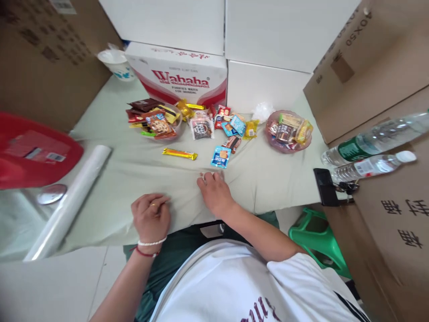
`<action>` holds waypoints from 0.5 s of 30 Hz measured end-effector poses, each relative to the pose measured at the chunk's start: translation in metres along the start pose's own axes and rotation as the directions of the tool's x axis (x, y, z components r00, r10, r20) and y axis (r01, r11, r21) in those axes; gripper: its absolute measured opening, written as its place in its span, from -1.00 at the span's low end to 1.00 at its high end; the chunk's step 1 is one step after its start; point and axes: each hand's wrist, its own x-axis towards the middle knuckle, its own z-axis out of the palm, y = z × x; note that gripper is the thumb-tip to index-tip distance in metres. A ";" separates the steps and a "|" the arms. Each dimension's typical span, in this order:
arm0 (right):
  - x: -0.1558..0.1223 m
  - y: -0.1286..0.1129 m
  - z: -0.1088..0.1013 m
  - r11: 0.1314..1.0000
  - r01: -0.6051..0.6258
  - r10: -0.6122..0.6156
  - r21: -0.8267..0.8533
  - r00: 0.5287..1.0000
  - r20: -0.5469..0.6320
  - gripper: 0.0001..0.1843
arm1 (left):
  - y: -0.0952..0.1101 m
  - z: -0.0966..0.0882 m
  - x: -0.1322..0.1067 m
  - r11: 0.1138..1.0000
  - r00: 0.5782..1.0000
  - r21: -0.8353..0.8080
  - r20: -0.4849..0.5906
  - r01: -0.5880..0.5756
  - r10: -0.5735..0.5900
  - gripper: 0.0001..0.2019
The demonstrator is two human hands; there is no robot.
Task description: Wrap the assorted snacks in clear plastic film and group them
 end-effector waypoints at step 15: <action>0.010 0.333 -0.170 0.797 -0.357 0.600 0.487 0.564 -0.568 -0.60 | -0.005 0.010 0.000 0.984 0.992 0.133 0.072 -0.116 0.107 -0.85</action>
